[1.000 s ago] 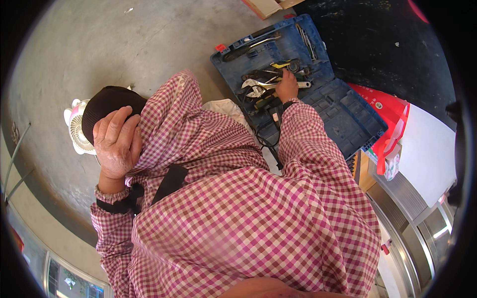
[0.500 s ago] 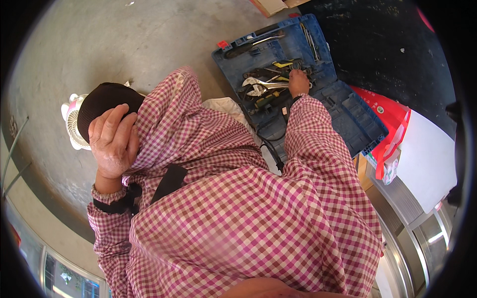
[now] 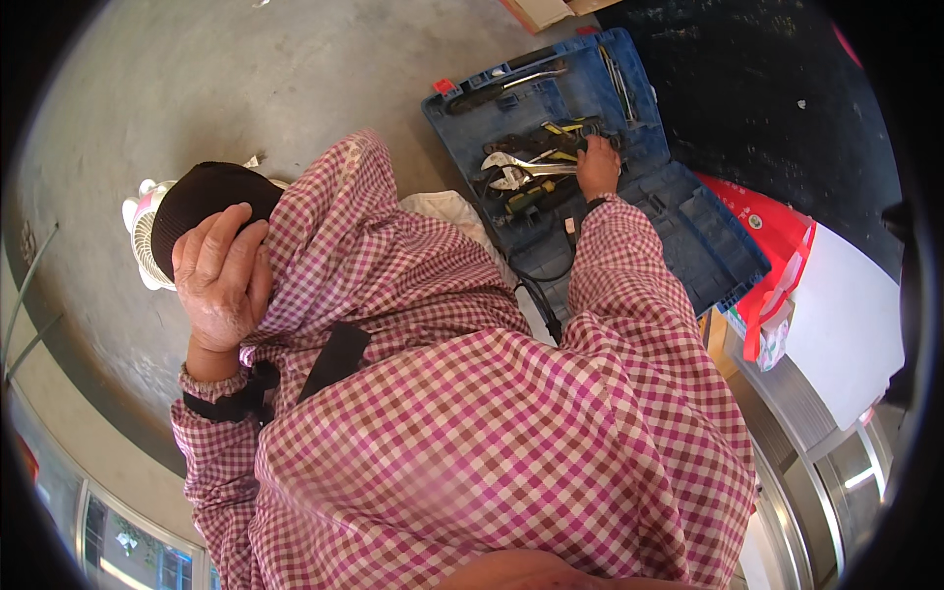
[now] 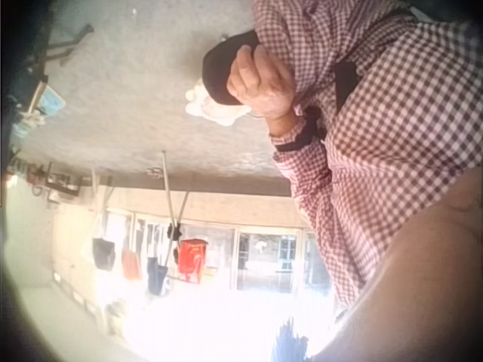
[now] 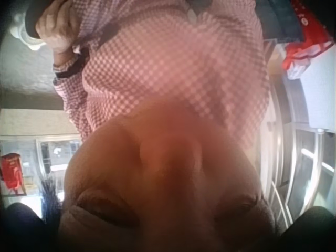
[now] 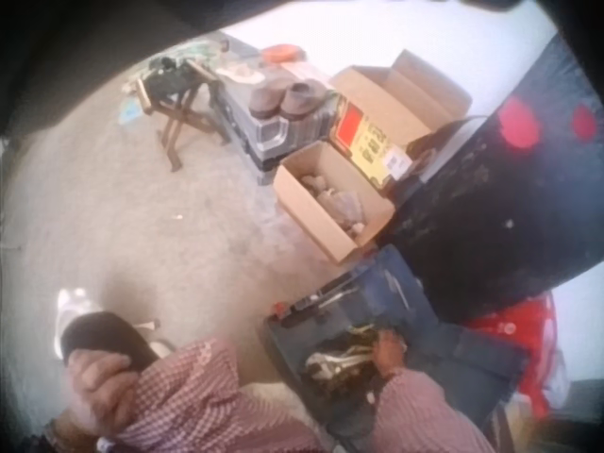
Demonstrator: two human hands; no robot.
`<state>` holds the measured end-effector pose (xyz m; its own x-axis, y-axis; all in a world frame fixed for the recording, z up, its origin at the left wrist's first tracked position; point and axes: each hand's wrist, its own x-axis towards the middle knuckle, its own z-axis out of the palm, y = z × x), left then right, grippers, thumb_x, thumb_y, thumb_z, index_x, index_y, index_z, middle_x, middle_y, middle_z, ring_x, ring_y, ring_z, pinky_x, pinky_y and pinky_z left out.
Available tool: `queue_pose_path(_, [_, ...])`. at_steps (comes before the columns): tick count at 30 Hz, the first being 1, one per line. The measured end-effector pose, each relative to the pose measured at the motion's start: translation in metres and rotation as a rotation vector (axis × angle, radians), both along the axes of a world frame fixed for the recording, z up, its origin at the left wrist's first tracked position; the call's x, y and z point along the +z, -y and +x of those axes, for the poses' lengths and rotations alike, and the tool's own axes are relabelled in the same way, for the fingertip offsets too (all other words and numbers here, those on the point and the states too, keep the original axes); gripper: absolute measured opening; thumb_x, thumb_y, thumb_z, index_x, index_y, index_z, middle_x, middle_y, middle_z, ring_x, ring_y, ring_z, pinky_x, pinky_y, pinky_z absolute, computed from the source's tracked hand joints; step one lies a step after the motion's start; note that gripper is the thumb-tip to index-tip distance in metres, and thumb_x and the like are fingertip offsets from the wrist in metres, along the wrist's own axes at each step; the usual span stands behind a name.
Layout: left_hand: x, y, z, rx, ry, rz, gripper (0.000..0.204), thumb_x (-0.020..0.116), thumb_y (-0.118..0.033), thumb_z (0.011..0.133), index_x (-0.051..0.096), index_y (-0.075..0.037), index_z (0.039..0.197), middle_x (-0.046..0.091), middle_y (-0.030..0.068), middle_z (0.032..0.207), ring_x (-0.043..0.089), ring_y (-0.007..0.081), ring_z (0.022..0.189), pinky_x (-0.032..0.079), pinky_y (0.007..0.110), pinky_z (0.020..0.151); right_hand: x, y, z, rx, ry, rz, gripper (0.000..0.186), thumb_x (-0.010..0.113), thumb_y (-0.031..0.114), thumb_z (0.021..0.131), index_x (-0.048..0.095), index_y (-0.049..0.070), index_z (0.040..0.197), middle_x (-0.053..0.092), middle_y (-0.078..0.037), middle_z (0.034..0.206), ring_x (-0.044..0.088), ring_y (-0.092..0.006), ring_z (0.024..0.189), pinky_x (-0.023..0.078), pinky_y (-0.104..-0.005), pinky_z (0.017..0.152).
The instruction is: The person sits on the floor and adjusts a light green table fan, then opens a blue toolbox to select tools. They pick up a socket wrench and a ratchet, briefly apply the socket wrench to the fan, and continue selecting additional tools from the case.
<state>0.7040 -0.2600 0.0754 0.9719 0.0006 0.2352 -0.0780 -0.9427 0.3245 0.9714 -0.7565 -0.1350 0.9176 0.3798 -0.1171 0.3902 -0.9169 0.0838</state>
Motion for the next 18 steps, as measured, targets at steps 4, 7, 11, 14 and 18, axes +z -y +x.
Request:
queue_pose_path(4, [0.0, 0.0, -0.002, 0.0, -0.002, 0.006, 0.024, 0.066, -0.006, 0.072, 0.069, -0.005, 0.097, 0.063, 0.0084, 0.11, 0.061, 0.0259, 0.099, 0.044, 0.037, 0.087, 0.008, -0.015, -0.024, 0.251, -0.177, 0.036, 0.037, 0.068, 0.012, 0.078, 0.057, 0.006, 0.113, 0.059, -0.014, 0.112, 0.053, -0.0339, 0.109, 0.04, -0.0439, 0.095])
queue_pose_path(7, [-0.001, 0.001, -0.004, -0.001, -0.01, 0.008, 0.024, 0.066, -0.006, 0.073, 0.069, -0.005, 0.097, 0.063, 0.0084, 0.11, 0.061, 0.0259, 0.099, 0.044, 0.037, 0.087, 0.011, -0.029, -0.044, 0.39, -0.338, 0.0, 0.037, 0.067, 0.01, 0.077, 0.057, 0.006, 0.113, 0.059, -0.014, 0.113, 0.053, -0.0334, 0.109, 0.04, -0.0437, 0.096])
queue_pose_path(11, [-0.002, 0.002, -0.005, -0.002, -0.005, 0.004, 0.024, 0.066, -0.006, 0.073, 0.069, -0.005, 0.097, 0.063, 0.0086, 0.11, 0.061, 0.026, 0.099, 0.044, 0.037, 0.086, 0.017, -0.034, -0.06, 0.529, -0.417, 0.015, 0.032, 0.067, 0.012, 0.078, 0.059, 0.006, 0.108, 0.06, -0.011, 0.109, 0.055, -0.0306, 0.106, 0.04, -0.0416, 0.096])
queue_pose_path(14, [-0.002, 0.002, -0.005, -0.003, -0.005, -0.001, 0.025, 0.066, -0.006, 0.072, 0.069, -0.005, 0.097, 0.063, 0.0088, 0.11, 0.061, 0.0263, 0.099, 0.044, 0.037, 0.086, 0.009, -0.037, -0.057, 0.355, -0.505, 0.139, 0.036, 0.067, 0.016, 0.079, 0.058, 0.003, 0.111, 0.06, -0.012, 0.107, 0.058, -0.0314, 0.1, 0.044, -0.0418, 0.092])
queue_pose_path(18, [-0.003, 0.003, -0.004, -0.009, -0.011, -0.001, 0.025, 0.066, -0.006, 0.072, 0.069, -0.005, 0.096, 0.063, 0.0089, 0.11, 0.061, 0.0265, 0.099, 0.044, 0.038, 0.086, -0.029, -0.051, -0.044, -0.276, -0.464, 0.507, 0.048, 0.067, 0.018, 0.084, 0.053, -0.007, 0.123, 0.058, -0.02, 0.117, 0.062, -0.033, 0.099, 0.048, -0.043, 0.088])
